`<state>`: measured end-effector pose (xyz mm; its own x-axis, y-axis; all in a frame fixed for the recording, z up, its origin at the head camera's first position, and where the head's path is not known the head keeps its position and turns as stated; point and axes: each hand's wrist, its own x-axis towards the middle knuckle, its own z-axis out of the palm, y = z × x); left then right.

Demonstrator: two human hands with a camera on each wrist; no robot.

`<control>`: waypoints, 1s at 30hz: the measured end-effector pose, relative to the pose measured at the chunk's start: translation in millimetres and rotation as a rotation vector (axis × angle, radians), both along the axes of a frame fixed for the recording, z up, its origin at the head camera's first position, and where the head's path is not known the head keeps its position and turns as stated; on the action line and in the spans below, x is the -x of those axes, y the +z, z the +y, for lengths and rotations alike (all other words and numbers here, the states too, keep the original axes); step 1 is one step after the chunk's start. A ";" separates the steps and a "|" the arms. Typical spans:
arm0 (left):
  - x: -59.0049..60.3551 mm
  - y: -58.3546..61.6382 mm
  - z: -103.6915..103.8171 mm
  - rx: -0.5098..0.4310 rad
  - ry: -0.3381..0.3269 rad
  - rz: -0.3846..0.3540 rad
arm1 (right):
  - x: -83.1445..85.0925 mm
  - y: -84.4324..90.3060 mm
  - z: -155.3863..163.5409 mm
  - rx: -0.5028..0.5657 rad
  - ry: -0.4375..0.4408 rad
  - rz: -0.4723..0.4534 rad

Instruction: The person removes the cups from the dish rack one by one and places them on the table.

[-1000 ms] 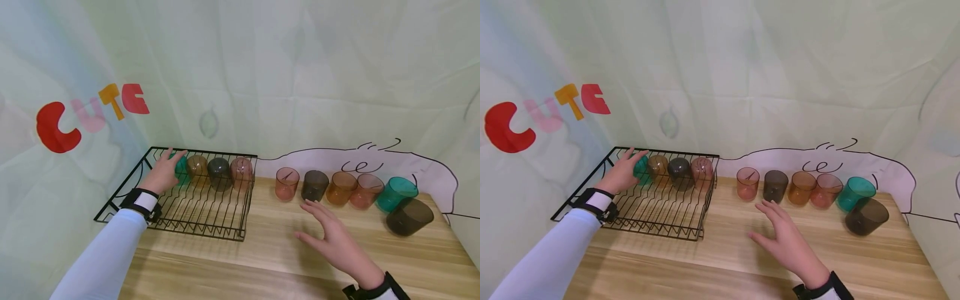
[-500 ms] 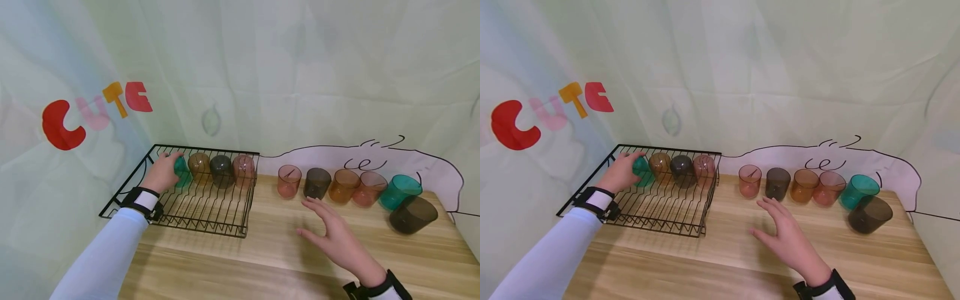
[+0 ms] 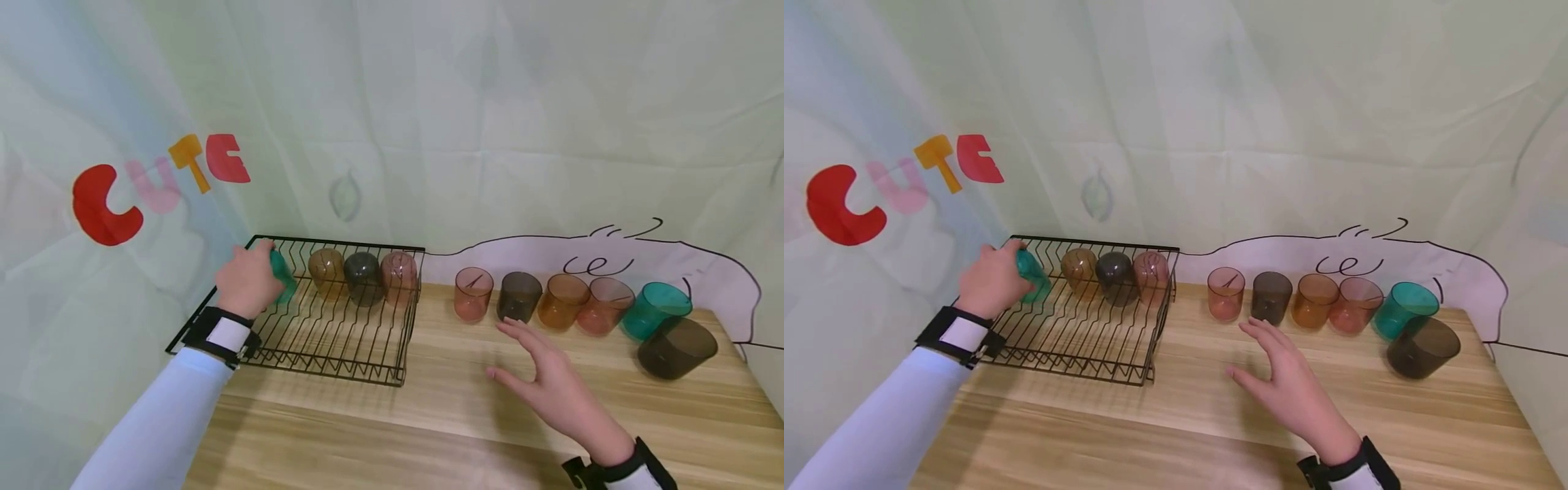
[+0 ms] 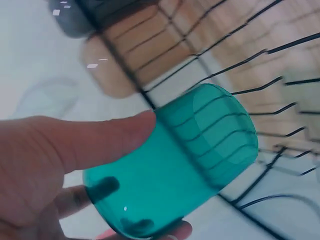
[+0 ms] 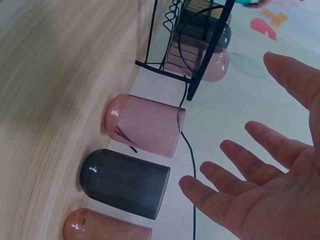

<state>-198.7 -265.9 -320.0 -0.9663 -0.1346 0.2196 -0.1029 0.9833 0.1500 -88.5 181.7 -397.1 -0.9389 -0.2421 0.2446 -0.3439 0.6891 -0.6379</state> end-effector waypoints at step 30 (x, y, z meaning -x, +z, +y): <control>-74.5 14.8 152.3 -0.455 -0.446 0.439 | 0.9 10.0 -3.4 0.105 -0.026 -0.013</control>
